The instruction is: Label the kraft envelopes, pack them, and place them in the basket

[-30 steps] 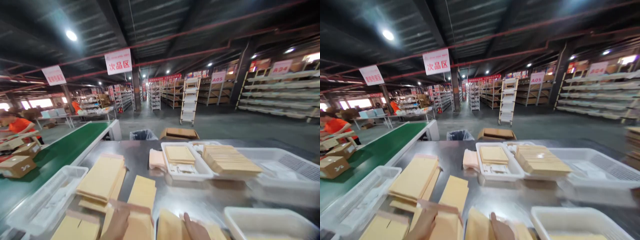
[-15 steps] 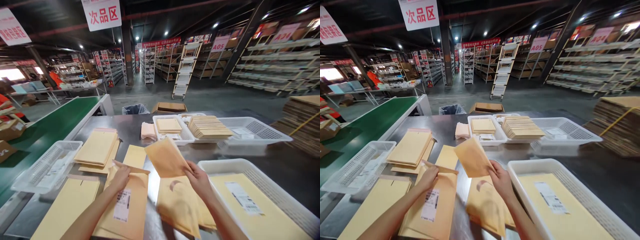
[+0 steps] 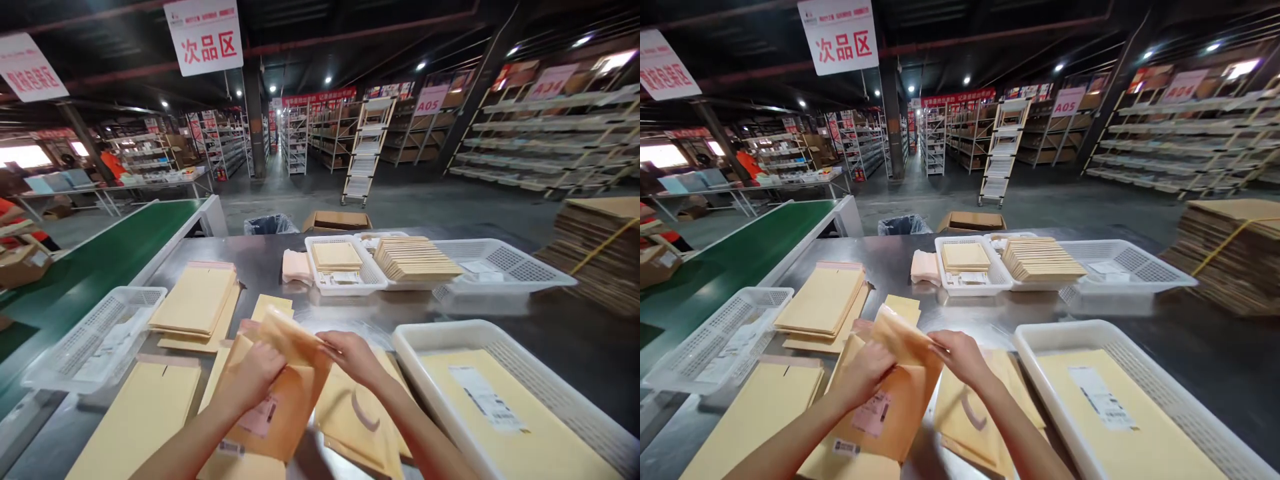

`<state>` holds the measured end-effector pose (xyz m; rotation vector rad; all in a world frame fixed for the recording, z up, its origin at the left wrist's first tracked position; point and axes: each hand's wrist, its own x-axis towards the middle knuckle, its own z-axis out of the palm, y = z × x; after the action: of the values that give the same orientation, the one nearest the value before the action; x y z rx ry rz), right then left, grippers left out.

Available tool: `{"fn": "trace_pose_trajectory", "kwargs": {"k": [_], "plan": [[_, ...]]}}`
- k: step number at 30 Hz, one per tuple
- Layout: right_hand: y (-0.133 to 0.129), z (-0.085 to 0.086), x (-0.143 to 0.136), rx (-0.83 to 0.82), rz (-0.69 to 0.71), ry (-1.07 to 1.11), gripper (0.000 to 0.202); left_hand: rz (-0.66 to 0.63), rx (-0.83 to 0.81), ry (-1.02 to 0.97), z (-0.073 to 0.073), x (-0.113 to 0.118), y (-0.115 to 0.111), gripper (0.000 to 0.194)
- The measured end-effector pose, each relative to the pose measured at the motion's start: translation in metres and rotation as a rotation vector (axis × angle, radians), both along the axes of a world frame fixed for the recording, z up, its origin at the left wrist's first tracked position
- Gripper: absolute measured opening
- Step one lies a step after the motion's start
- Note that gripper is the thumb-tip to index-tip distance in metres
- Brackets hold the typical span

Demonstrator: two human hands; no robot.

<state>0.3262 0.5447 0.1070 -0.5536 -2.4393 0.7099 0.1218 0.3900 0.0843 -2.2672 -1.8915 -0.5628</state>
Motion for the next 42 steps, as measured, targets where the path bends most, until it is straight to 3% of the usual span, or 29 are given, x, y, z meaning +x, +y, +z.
{"fn": "trace_pose_trajectory", "kwargs": {"k": [3, 6, 9, 11, 12, 14, 16, 17, 18, 20, 22, 24, 27, 30, 33, 35, 38, 39, 40, 42], "plan": [[0.001, 0.014, 0.011, 0.027, -0.135, 0.147, 0.031, -0.085, 0.134, 0.051, 0.009, 0.007, -0.001, 0.024], [-0.003, 0.015, 0.024, -0.147, -0.299, 0.386, 0.037, -0.089, 0.300, 0.026, 0.026, 0.010, -0.003, 0.024], [-0.018, 0.002, 0.025, -0.376, -0.183, 0.452, 0.056, -0.055, 0.304, -0.002, 0.047, 0.014, -0.010, 0.023], [-0.033, -0.007, 0.019, -0.470, -0.141, 0.430, 0.047, -0.032, 0.262, 0.011, 0.056, 0.017, -0.017, 0.021], [-0.040, -0.008, 0.015, -0.494, -0.171, 0.426, 0.039, -0.005, 0.284, 0.024, 0.058, 0.017, -0.020, 0.018], [-0.049, -0.005, 0.012, -0.518, -0.264, 0.462, 0.029, 0.137, 0.478, -0.015, 0.059, 0.013, -0.027, 0.016], [-0.048, 0.004, 0.015, -0.550, -0.290, 0.508, 0.028, 0.362, 0.720, -0.251, 0.059, 0.001, -0.032, 0.046], [-0.044, 0.008, 0.017, -0.582, -0.271, 0.509, 0.029, 0.439, 0.742, -0.444, 0.061, -0.006, -0.034, 0.059], [-0.039, 0.013, 0.019, -0.619, -0.240, 0.490, 0.030, 0.467, 0.664, -0.665, 0.064, -0.014, -0.035, 0.064], [-0.029, 0.017, 0.020, -0.660, -0.206, 0.436, 0.032, 0.384, 0.304, -1.048, 0.074, -0.025, -0.036, 0.055], [-0.022, 0.017, 0.014, -0.614, -0.292, 0.441, 0.033, 0.266, 0.011, -1.230, 0.083, -0.025, -0.035, 0.052], [-0.019, 0.012, 0.003, -0.530, -0.442, 0.509, 0.033, 0.256, -0.024, -1.283, 0.086, -0.015, -0.033, 0.054], [-0.019, 0.001, -0.012, -0.518, -0.581, 0.623, 0.033, 0.268, 0.035, -1.329, 0.077, 0.004, -0.031, 0.053], [-0.015, -0.007, -0.016, -0.597, -0.583, 0.701, 0.035, 0.172, 0.010, -1.416, 0.066, 0.012, -0.029, 0.066], [-0.006, -0.011, -0.012, -0.659, -0.531, 0.689, 0.039, 0.106, -0.042, -1.349, 0.066, 0.010, -0.029, 0.057], [-0.004, -0.009, -0.010, -0.577, -0.577, 0.641, 0.043, 0.102, -0.040, -1.308, 0.072, 0.013, -0.027, 0.054], [-0.017, 0.001, -0.011, -0.174, -0.799, 0.662, 0.040, 0.230, 0.035, -1.406, 0.078, 0.027, -0.021, 0.054], [-0.026, 0.006, -0.013, -0.041, -0.806, 0.679, 0.033, 0.278, 0.043, -1.432, 0.079, 0.035, -0.018, 0.053], [-0.037, 0.012, -0.016, 0.051, -0.740, 0.684, 0.025, 0.302, 0.041, -1.443, 0.078, 0.043, -0.016, 0.052], [-0.062, 0.024, -0.023, 0.102, -0.441, 0.642, 0.020, 0.238, 0.027, -1.397, 0.075, 0.059, -0.011, 0.052]]}}
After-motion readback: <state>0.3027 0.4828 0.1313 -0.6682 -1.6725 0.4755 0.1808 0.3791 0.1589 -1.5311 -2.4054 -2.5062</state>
